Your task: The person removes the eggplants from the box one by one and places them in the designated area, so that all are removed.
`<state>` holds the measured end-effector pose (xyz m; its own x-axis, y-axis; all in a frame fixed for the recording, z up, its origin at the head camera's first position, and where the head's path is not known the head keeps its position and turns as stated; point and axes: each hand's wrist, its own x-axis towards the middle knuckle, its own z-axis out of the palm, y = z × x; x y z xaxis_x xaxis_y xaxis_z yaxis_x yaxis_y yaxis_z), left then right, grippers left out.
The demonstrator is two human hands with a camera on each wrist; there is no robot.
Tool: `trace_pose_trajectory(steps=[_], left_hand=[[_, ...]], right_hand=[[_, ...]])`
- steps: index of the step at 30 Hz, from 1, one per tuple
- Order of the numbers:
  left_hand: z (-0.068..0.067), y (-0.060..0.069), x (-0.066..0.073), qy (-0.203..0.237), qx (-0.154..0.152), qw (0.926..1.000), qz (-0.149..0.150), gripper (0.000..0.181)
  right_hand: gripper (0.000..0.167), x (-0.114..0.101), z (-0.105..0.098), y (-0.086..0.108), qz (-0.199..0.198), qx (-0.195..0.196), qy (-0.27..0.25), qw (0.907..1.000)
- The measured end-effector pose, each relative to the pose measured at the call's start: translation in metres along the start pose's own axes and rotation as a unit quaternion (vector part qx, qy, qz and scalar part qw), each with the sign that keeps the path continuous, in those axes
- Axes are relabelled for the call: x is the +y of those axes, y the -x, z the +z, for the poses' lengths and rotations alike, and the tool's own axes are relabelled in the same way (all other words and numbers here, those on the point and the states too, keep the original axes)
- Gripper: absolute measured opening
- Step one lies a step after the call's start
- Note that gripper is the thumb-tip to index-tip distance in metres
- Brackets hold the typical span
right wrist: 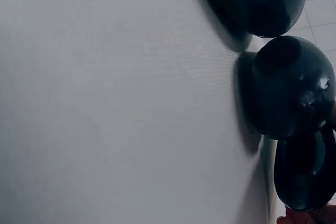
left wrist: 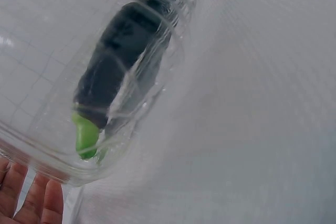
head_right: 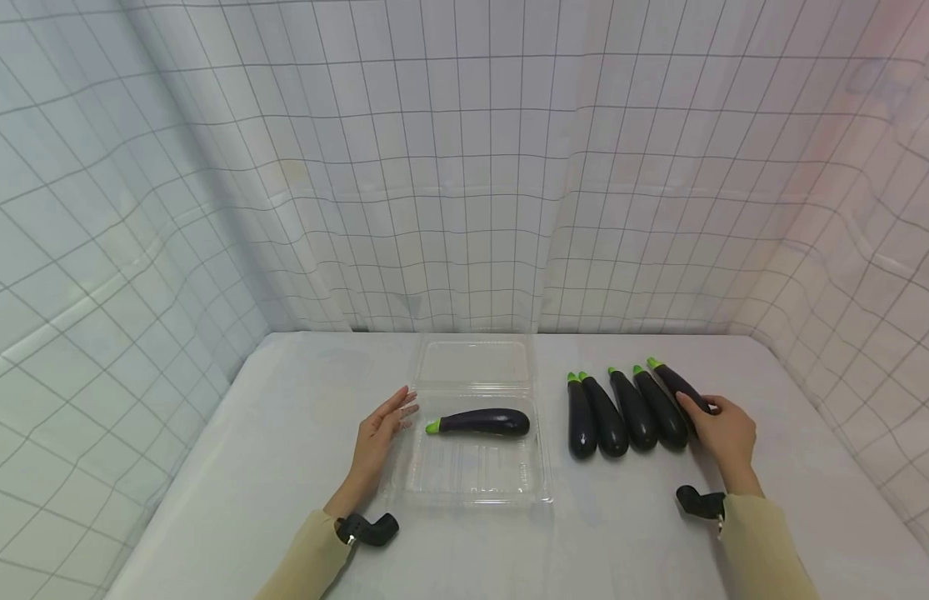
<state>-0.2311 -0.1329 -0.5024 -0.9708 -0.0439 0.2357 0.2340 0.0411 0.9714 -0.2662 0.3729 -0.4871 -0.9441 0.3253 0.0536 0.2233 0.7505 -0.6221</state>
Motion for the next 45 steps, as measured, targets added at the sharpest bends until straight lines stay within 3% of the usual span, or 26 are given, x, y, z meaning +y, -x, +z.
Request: trace_pose_trajectory(steps=[6, 22, 39, 45], left_hand=[[0.002, 0.006, 0.024, 0.006, -0.012, 0.9999, -0.002, 0.04], [0.002, 0.006, 0.023, 0.0, -0.014, 0.9999, -0.003, 0.04], [0.001, 0.006, 0.023, 0.0, -0.017, 0.9998, -0.001, 0.041], [0.001, 0.006, 0.023, -0.002, -0.016, 0.9999, 0.0, 0.041]], right_hand=[[0.08, 0.002, 0.002, 0.001, 0.001, -0.002, 0.009, 1.0], [0.079, 0.002, 0.004, 0.007, -0.002, 0.001, 0.009, 1.0], [0.084, 0.002, 0.002, 0.004, 0.005, -0.032, 0.023, 0.9992], [0.08, -0.001, 0.003, 0.005, -0.006, -0.011, 0.015, 0.9998]])
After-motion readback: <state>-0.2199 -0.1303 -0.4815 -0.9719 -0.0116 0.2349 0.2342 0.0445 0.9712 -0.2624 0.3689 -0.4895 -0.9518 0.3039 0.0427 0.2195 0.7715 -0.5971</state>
